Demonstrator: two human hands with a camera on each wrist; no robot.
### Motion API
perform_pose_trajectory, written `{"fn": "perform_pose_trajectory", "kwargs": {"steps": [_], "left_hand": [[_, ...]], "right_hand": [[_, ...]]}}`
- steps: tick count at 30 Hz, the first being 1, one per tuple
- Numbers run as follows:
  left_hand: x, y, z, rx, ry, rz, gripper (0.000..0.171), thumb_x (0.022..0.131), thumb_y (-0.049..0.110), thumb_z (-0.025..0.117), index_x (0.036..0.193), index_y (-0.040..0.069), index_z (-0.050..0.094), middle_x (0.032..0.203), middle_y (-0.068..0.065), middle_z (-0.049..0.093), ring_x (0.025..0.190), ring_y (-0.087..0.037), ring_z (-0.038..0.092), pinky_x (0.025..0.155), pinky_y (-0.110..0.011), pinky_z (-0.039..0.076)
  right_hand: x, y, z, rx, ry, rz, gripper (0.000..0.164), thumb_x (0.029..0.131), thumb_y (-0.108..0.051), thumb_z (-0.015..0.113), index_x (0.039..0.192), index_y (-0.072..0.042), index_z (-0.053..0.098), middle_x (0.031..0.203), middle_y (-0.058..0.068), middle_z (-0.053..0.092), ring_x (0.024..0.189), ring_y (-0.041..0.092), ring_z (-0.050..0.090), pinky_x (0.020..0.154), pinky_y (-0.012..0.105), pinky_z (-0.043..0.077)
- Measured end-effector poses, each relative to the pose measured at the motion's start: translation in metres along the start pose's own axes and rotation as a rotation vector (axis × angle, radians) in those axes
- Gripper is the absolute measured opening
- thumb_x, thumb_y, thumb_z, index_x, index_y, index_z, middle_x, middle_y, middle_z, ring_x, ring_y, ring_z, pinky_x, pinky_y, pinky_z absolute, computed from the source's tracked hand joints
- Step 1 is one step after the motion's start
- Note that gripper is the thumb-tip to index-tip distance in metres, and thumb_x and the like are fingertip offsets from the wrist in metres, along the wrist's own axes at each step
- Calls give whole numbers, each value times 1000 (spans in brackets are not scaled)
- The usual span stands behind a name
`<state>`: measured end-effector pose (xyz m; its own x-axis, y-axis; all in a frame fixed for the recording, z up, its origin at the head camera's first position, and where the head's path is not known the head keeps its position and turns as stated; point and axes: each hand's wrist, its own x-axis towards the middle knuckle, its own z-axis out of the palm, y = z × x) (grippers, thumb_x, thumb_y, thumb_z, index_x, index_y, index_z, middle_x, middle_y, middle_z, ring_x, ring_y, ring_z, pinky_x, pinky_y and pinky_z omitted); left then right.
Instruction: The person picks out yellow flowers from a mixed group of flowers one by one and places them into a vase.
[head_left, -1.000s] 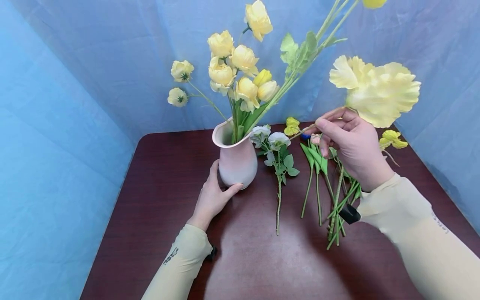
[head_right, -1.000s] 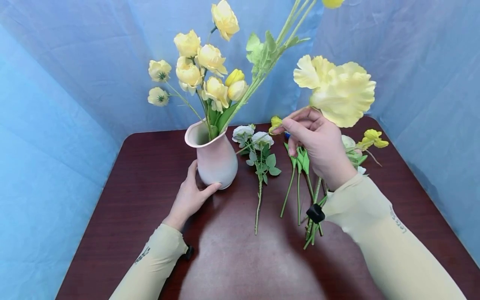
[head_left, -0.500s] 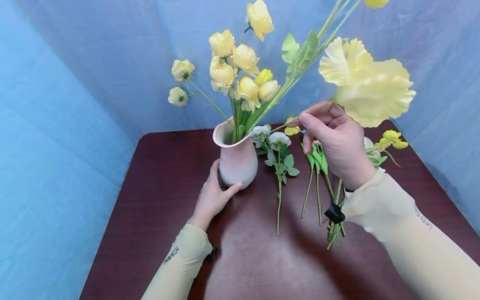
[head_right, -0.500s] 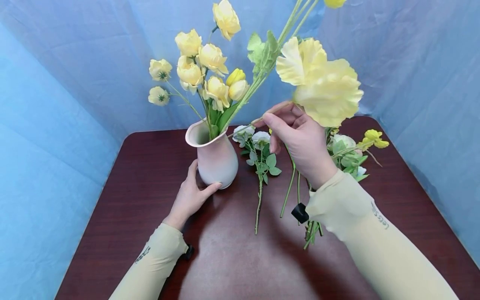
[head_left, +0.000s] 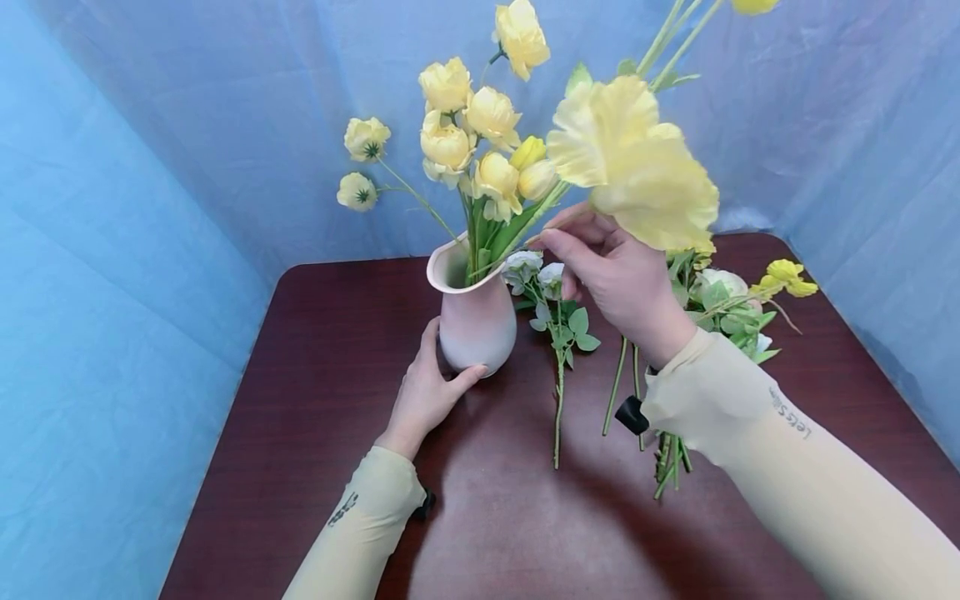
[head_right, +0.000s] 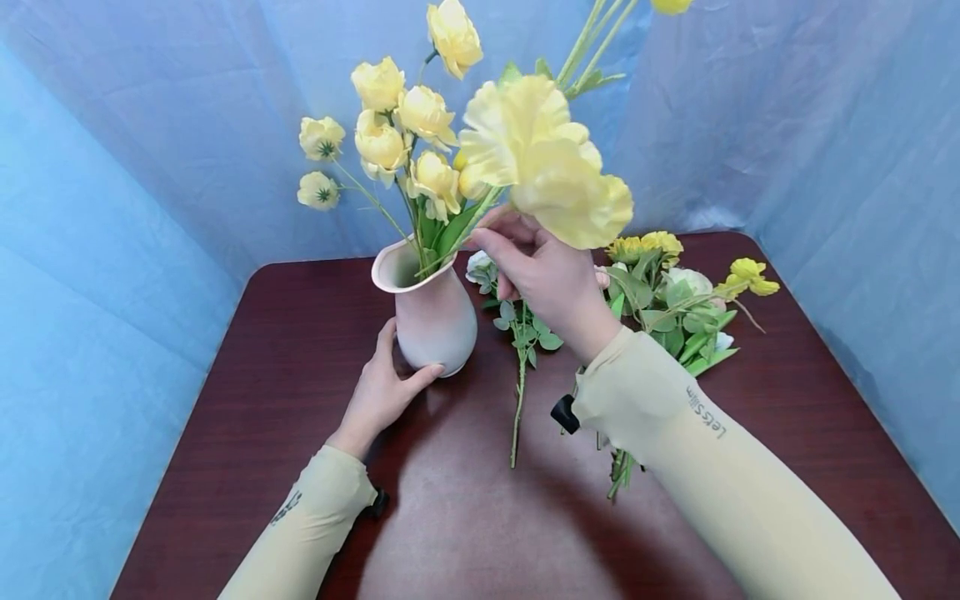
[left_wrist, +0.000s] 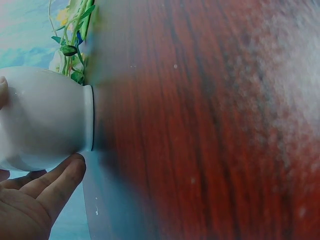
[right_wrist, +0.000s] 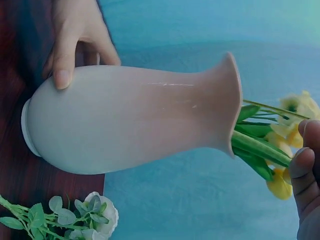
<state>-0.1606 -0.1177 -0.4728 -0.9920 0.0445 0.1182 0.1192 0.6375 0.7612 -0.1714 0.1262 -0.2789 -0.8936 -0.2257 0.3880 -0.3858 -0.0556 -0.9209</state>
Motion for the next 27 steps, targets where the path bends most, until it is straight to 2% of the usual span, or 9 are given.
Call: {"fn": "perform_pose_trajectory", "kwargs": {"steps": [6, 11, 16, 23, 27], "left_hand": [[0, 0, 0, -4, 4, 1, 93, 73, 69, 69, 146, 44, 17, 135, -1, 49, 116, -20, 51, 91, -52, 46], [0, 0, 0, -10, 1, 0, 93, 74, 68, 69, 146, 44, 16, 135, -2, 49, 115, -20, 52, 91, -51, 46], [0, -1, 1, -12, -4, -1, 93, 74, 67, 69, 146, 44, 15, 134, -2, 50, 115, -19, 52, 90, -50, 47], [0, -1, 1, -16, 1, 4, 93, 75, 67, 69, 147, 44, 15, 134, -2, 50, 114, -19, 52, 90, -50, 47], [0, 0, 1, -13, 1, 7, 93, 75, 66, 69, 147, 44, 15, 134, -2, 50, 114, -19, 52, 89, -51, 47]], "right_hand": [[6, 6, 9, -156, -33, -33, 13, 95, -14, 64, 98, -2, 65, 86, 6, 71, 46, 24, 51, 44, 27, 46], [7, 14, 15, -205, -50, -8, 13, 95, -16, 63, 97, -4, 65, 78, 10, 68, 47, 28, 51, 45, 29, 47], [9, 30, 18, -232, -50, 82, 19, 94, -27, 65, 100, -9, 66, 71, 18, 63, 49, 31, 55, 47, 30, 50], [12, 44, 24, -243, -50, 169, 20, 93, -31, 66, 100, -12, 67, 67, 25, 60, 49, 34, 56, 47, 35, 52], [13, 48, 25, -271, -64, 263, 22, 92, -41, 65, 100, -20, 66, 69, 18, 62, 55, 37, 59, 50, 37, 52]]}}
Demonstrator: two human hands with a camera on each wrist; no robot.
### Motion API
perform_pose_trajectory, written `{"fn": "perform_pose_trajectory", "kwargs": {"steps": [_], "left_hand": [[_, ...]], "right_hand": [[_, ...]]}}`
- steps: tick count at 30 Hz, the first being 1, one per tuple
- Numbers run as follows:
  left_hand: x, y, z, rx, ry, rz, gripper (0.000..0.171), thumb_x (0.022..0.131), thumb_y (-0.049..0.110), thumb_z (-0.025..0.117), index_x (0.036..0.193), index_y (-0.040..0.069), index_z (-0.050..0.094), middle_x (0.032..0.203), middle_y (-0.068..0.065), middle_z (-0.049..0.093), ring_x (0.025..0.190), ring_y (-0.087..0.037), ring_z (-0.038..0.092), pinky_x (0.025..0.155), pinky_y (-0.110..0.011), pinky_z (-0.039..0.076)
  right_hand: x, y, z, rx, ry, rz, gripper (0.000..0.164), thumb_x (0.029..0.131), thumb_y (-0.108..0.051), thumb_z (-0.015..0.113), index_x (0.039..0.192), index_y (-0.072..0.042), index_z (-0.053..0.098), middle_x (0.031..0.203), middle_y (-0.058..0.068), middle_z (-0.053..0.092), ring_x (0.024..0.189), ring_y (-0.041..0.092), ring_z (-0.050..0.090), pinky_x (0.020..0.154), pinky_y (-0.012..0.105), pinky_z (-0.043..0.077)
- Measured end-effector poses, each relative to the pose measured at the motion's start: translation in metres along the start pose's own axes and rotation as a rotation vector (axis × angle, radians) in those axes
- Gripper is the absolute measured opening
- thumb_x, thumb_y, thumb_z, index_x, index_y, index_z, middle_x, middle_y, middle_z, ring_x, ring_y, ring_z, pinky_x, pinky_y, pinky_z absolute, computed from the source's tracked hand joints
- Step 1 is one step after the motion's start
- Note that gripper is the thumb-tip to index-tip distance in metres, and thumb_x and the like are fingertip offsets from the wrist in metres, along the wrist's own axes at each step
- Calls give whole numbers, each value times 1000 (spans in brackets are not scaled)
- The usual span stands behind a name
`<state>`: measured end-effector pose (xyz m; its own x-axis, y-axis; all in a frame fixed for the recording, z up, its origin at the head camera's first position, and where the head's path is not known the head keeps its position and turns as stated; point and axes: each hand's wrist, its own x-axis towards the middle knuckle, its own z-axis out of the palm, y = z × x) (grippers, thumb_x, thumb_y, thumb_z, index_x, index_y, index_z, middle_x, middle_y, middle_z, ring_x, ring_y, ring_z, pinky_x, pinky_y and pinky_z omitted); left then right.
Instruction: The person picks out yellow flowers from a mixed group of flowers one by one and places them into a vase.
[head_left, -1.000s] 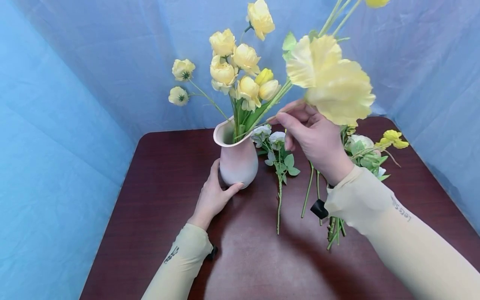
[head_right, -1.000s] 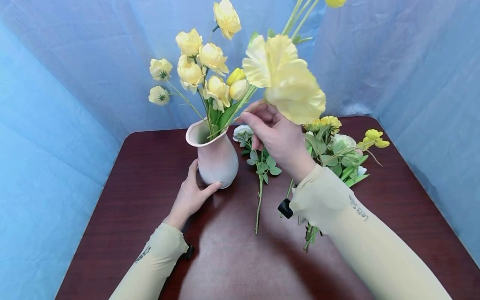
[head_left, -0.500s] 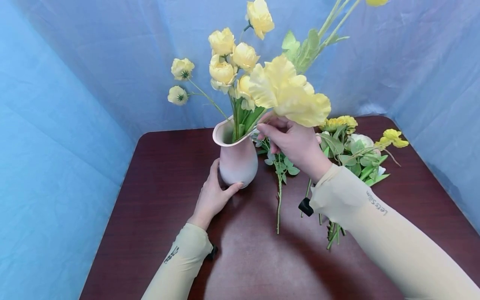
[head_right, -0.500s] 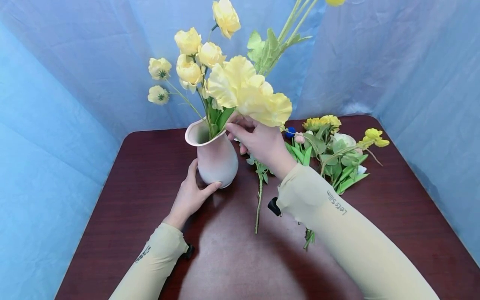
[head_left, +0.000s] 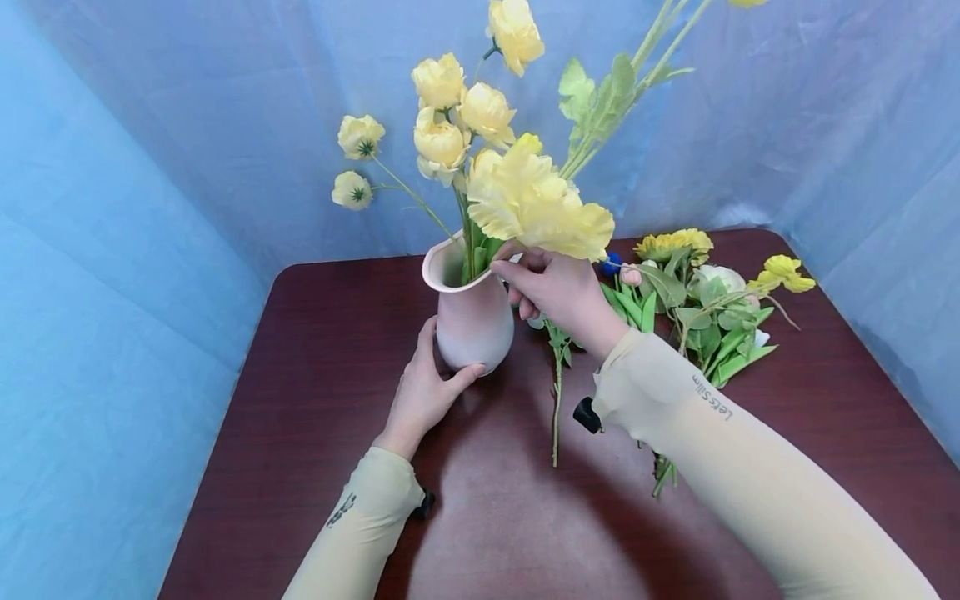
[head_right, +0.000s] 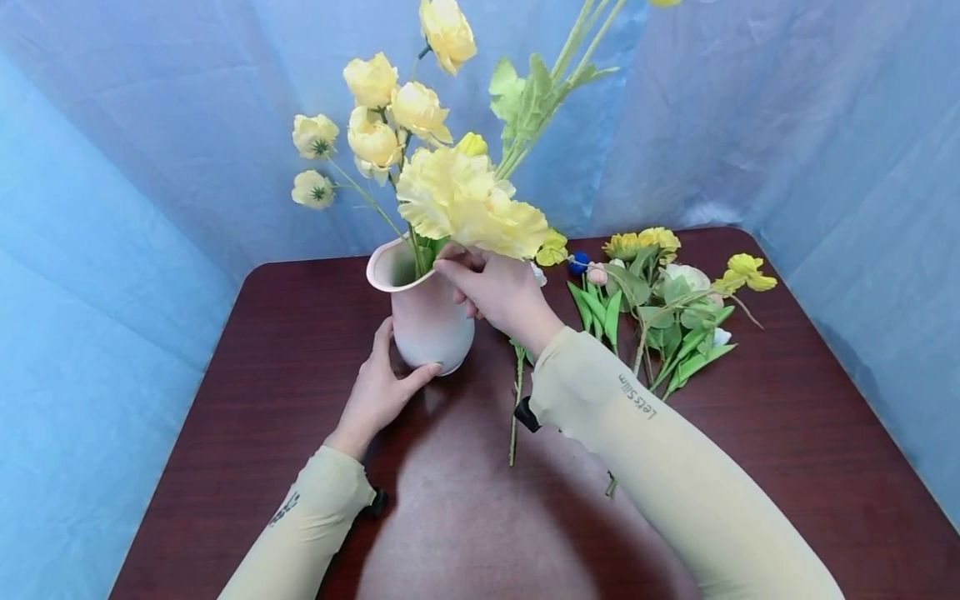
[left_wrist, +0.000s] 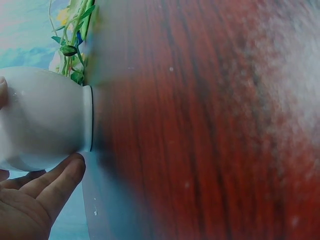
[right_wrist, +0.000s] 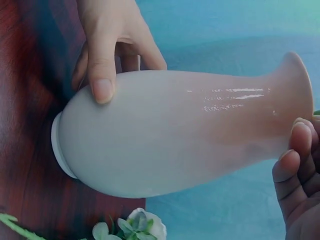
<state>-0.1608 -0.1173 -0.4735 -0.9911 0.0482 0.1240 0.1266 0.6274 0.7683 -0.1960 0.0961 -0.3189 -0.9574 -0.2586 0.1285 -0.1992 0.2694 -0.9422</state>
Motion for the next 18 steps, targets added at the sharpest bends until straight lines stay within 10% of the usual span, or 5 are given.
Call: {"fn": "perform_pose_trajectory", "kwargs": {"steps": [10, 18], "left_hand": [[0, 1, 0, -11, 1, 2, 93, 75, 65, 70, 147, 41, 16, 135, -3, 50, 115, -20, 52, 90, -51, 47], [1, 0, 0, -14, -5, 3, 94, 75, 66, 69, 148, 42, 15, 136, -3, 48, 116, -20, 51, 90, -51, 47]], "right_hand": [[-9, 9, -2, -11, 9, 80, 43, 86, -57, 65, 86, -14, 67, 70, 11, 63, 60, 29, 60, 63, 36, 53], [-22, 6, -5, 159, 12, -116, 21, 94, -18, 64, 105, -1, 59, 69, 29, 58, 49, 36, 54, 46, 39, 51]]}}
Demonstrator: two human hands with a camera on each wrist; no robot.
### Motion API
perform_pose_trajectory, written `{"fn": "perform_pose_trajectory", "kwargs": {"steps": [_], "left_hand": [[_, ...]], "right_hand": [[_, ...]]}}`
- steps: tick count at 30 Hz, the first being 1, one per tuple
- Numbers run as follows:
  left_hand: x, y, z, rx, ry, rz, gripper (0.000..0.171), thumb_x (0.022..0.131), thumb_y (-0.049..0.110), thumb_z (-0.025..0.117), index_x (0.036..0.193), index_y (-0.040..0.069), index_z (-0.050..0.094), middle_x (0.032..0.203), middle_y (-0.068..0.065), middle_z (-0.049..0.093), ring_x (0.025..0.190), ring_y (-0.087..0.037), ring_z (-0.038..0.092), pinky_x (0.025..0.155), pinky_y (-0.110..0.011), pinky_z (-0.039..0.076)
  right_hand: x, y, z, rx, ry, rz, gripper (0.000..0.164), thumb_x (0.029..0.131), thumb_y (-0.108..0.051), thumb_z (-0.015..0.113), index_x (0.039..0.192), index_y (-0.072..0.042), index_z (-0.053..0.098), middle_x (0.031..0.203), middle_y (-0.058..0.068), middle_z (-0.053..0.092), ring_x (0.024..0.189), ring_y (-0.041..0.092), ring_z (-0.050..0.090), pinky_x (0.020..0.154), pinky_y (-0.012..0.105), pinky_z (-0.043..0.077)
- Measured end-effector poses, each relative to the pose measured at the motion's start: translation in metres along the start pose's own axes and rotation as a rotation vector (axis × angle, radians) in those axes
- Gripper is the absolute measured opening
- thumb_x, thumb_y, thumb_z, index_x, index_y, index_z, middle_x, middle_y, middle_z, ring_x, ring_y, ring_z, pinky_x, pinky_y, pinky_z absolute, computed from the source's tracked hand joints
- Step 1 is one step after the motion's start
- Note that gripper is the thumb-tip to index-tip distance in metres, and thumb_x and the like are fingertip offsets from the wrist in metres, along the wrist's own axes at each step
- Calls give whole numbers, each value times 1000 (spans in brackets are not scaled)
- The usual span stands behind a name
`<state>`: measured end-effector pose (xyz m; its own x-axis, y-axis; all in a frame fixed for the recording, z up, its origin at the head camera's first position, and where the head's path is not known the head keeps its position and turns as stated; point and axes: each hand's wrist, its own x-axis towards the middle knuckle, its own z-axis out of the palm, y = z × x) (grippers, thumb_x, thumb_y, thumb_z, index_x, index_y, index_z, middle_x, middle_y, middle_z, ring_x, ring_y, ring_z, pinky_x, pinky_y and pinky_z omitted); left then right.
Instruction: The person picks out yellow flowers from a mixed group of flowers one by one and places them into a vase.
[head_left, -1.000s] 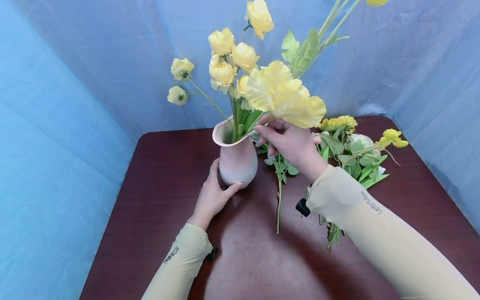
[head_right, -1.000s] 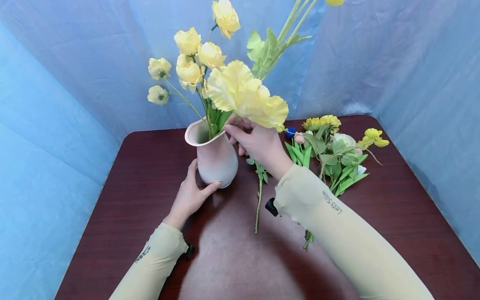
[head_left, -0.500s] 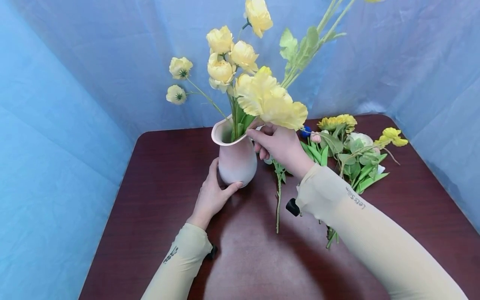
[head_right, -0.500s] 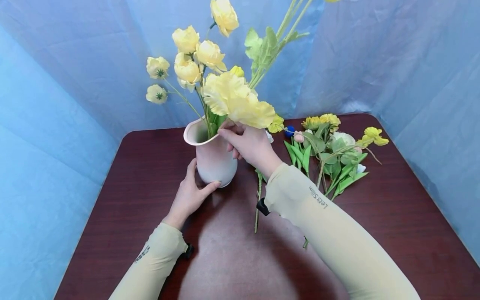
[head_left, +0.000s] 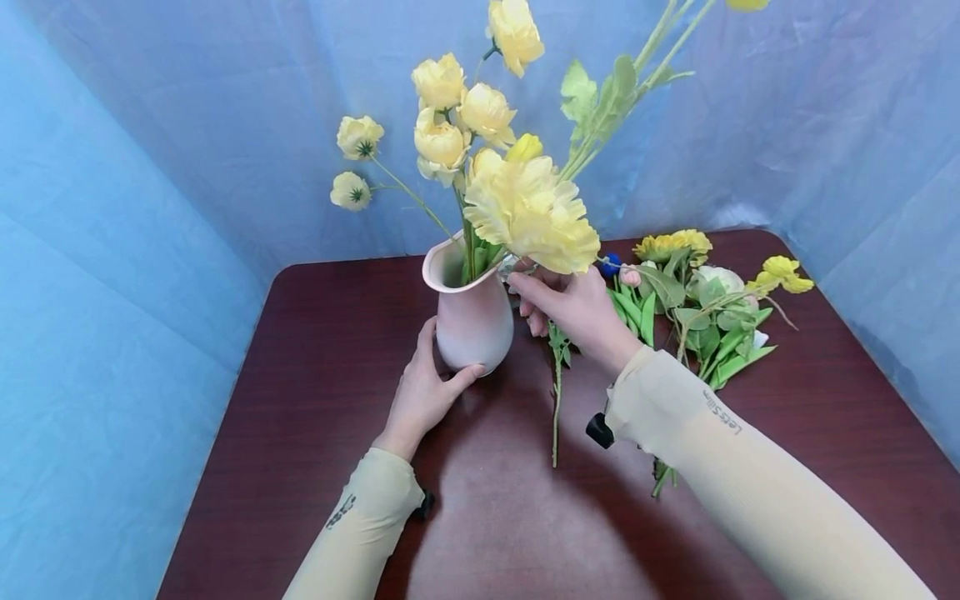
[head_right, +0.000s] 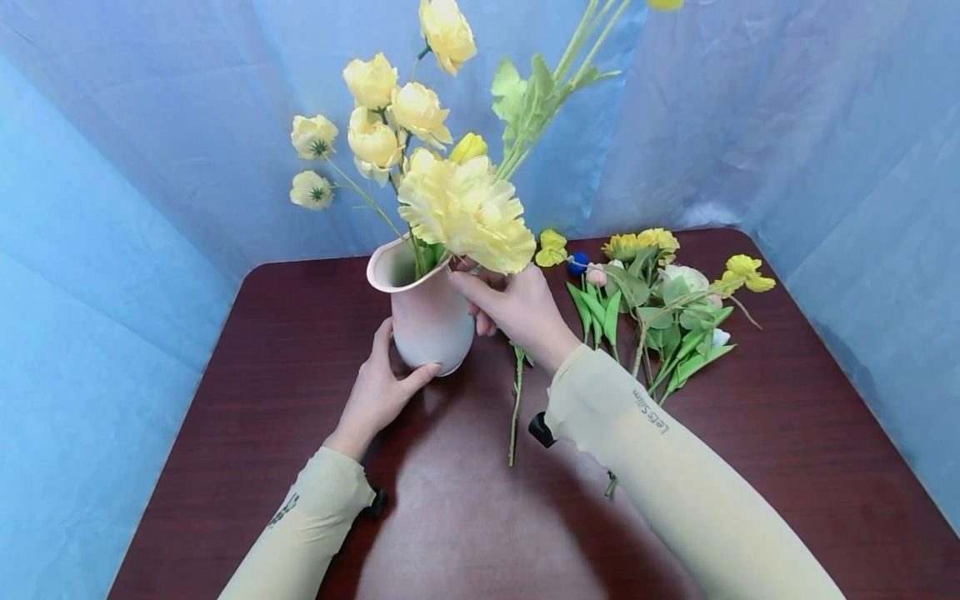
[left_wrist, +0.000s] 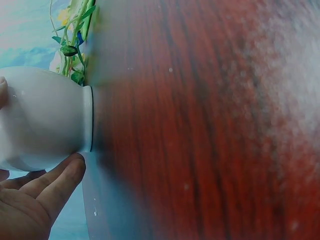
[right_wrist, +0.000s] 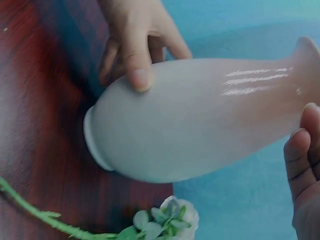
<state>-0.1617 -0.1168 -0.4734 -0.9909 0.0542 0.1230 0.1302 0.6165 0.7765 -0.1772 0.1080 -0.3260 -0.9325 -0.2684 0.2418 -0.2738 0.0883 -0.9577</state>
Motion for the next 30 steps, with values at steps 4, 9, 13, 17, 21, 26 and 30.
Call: {"fn": "perform_pose_trajectory", "kwargs": {"steps": [4, 9, 13, 17, 21, 26, 30], "left_hand": [[0, 0, 1, 0, 0, 4, 93, 75, 65, 70, 147, 41, 16, 136, -3, 49, 116, -20, 52, 90, -52, 47], [-1, 1, 0, 6, 1, -2, 95, 75, 67, 69, 148, 41, 15, 137, -4, 48, 117, -21, 52, 90, -52, 47], [-1, 1, -1, -1, 0, -3, 95, 75, 67, 68, 148, 41, 14, 138, -5, 48, 118, -22, 51, 90, -53, 46], [-1, 1, -1, 3, 0, -7, 96, 75, 68, 68, 149, 40, 14, 138, -5, 48, 119, -22, 51, 91, -52, 46], [-1, 1, 0, 8, -6, -10, 96, 75, 68, 68, 149, 39, 14, 138, -5, 47, 119, -22, 50, 92, -53, 46], [-1, 1, 0, 4, -5, -9, 95, 74, 68, 68, 148, 40, 15, 138, -4, 48, 118, -21, 51, 92, -52, 46], [-1, 0, -1, 6, -10, -8, 96, 75, 68, 68, 149, 40, 14, 138, -4, 47, 119, -21, 50, 92, -52, 46]], "right_hand": [[-6, 22, -11, -19, -22, 60, 21, 95, -23, 64, 107, -7, 59, 72, 29, 58, 50, 34, 55, 49, 41, 51], [-14, 50, -33, -135, -90, 205, 23, 95, -30, 63, 110, -14, 59, 74, 23, 59, 52, 34, 56, 48, 44, 52], [-22, 66, -53, -257, -138, 314, 22, 97, -32, 60, 111, -15, 58, 74, 18, 62, 53, 33, 58, 51, 49, 53], [-32, 82, -72, -335, -151, 366, 20, 99, -29, 57, 111, -13, 58, 76, 20, 63, 53, 34, 58, 50, 48, 53], [-40, 96, -88, -410, -143, 420, 21, 99, -25, 57, 112, -9, 57, 75, 21, 63, 52, 32, 58, 46, 46, 53], [-50, 106, -104, -538, -111, 480, 21, 98, -25, 56, 109, -7, 56, 68, 16, 62, 48, 27, 58, 42, 41, 49], [-58, 113, -120, -622, -61, 500, 23, 98, -29, 55, 103, -7, 56, 63, 12, 61, 46, 25, 57, 40, 36, 47]]}}
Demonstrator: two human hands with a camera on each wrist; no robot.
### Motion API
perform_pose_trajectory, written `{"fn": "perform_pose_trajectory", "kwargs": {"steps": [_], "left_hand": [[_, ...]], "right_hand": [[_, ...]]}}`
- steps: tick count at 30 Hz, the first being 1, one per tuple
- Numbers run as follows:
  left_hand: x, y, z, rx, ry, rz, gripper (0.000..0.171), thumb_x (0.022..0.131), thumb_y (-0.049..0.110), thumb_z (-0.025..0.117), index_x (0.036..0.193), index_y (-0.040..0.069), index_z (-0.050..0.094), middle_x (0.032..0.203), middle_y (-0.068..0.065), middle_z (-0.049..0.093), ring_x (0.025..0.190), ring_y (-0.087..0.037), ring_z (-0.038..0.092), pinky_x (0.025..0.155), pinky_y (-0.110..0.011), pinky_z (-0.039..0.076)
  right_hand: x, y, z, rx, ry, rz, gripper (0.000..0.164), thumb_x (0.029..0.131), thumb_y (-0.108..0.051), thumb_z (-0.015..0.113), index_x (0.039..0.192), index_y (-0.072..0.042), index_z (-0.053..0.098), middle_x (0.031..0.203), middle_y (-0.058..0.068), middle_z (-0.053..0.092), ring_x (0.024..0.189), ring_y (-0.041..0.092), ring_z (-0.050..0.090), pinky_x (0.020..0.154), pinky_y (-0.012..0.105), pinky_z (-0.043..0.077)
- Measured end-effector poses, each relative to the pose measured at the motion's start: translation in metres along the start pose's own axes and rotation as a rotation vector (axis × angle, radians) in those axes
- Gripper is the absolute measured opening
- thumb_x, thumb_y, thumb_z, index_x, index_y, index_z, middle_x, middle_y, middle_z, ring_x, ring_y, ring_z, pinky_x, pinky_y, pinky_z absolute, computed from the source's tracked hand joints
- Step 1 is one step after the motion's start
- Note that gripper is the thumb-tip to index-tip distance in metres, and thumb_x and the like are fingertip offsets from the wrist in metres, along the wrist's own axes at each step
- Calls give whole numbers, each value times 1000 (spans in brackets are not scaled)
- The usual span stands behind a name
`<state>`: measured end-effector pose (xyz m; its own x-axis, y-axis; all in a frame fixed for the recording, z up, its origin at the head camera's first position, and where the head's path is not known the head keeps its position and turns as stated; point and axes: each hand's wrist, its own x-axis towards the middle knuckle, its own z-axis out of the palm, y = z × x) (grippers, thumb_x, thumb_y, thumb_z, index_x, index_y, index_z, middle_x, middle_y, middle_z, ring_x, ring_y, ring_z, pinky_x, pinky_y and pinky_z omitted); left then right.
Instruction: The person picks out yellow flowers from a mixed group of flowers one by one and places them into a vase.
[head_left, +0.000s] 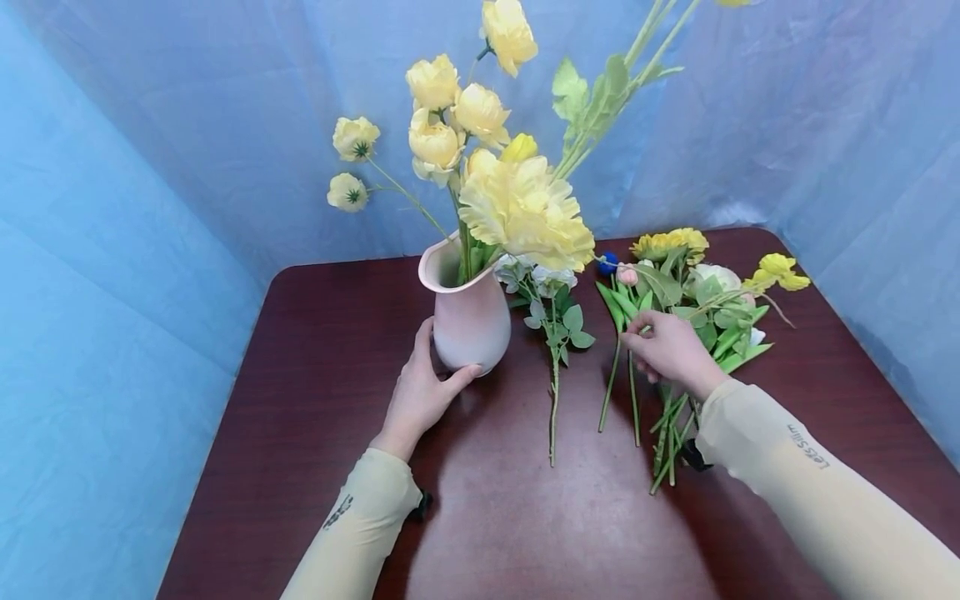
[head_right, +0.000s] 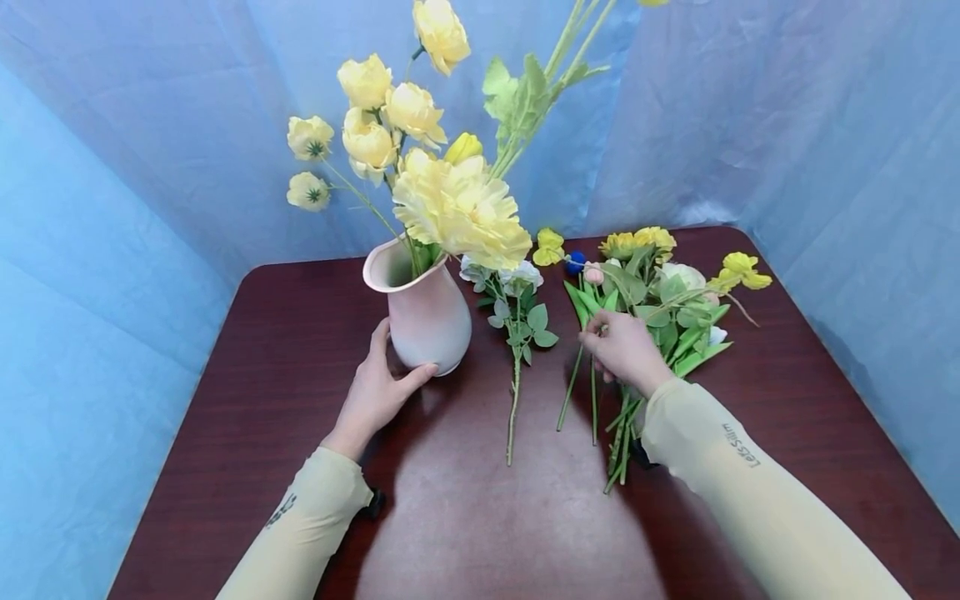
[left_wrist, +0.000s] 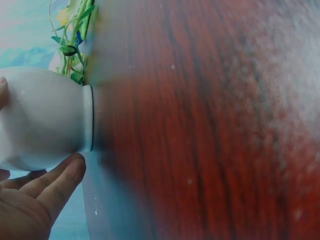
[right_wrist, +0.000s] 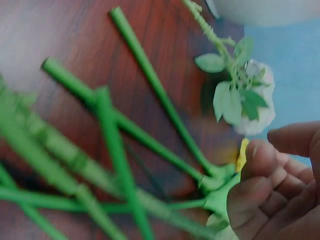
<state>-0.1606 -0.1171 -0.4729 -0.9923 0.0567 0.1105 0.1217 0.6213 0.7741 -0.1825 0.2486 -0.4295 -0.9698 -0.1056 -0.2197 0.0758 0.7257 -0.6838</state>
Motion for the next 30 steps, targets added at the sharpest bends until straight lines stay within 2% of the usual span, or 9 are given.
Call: {"fn": "perform_pose_trajectory", "kwargs": {"steps": [10, 14, 19, 21, 24, 26, 30], "left_hand": [[1, 2, -1, 4, 2, 11, 95, 75, 67, 69, 148, 40, 14, 139, -4, 47, 119, -21, 50, 91, -52, 46], [1, 2, -2, 8, 6, 1, 95, 74, 69, 68, 148, 42, 14, 138, -4, 47, 118, -22, 51, 90, -53, 46], [0, 2, -2, 3, 9, -1, 94, 74, 68, 68, 147, 43, 14, 137, -4, 48, 117, -22, 51, 89, -53, 47], [0, 2, -2, -1, 5, 3, 93, 75, 67, 68, 147, 43, 14, 137, -4, 48, 117, -22, 52, 89, -53, 47], [0, 2, -2, -3, 4, 4, 93, 75, 66, 69, 147, 43, 14, 137, -3, 48, 116, -21, 52, 89, -52, 47], [0, 2, -1, -6, 5, 1, 93, 75, 65, 69, 147, 43, 15, 137, -2, 48, 116, -21, 52, 89, -52, 47], [-1, 2, -1, -6, 1, -7, 93, 76, 64, 71, 147, 42, 15, 137, -3, 48, 117, -21, 52, 90, -52, 47]], "right_hand": [[-10, 30, -24, -97, 143, 79, 28, 99, -31, 51, 95, -3, 53, 58, 10, 61, 47, 25, 58, 45, 38, 49], [-12, 35, -29, -112, 166, 93, 29, 98, -30, 52, 90, -2, 54, 55, 9, 59, 46, 24, 57, 45, 37, 48], [-12, 42, -31, -139, 176, 114, 38, 97, -33, 53, 71, -5, 55, 52, 9, 59, 45, 26, 57, 45, 37, 47], [-12, 46, -31, -138, 170, 126, 41, 97, -34, 53, 68, -5, 55, 50, 7, 58, 45, 26, 58, 45, 37, 47], [-11, 51, -30, -74, 145, 152, 42, 98, -36, 52, 77, -1, 60, 51, 6, 58, 46, 25, 58, 45, 37, 48], [-11, 53, -30, 19, 126, 171, 41, 99, -36, 51, 90, 2, 62, 55, 6, 59, 47, 23, 57, 45, 37, 49], [-13, 54, -32, 247, 122, 190, 43, 100, -37, 50, 111, 5, 55, 63, 5, 60, 50, 17, 55, 45, 36, 50]]}}
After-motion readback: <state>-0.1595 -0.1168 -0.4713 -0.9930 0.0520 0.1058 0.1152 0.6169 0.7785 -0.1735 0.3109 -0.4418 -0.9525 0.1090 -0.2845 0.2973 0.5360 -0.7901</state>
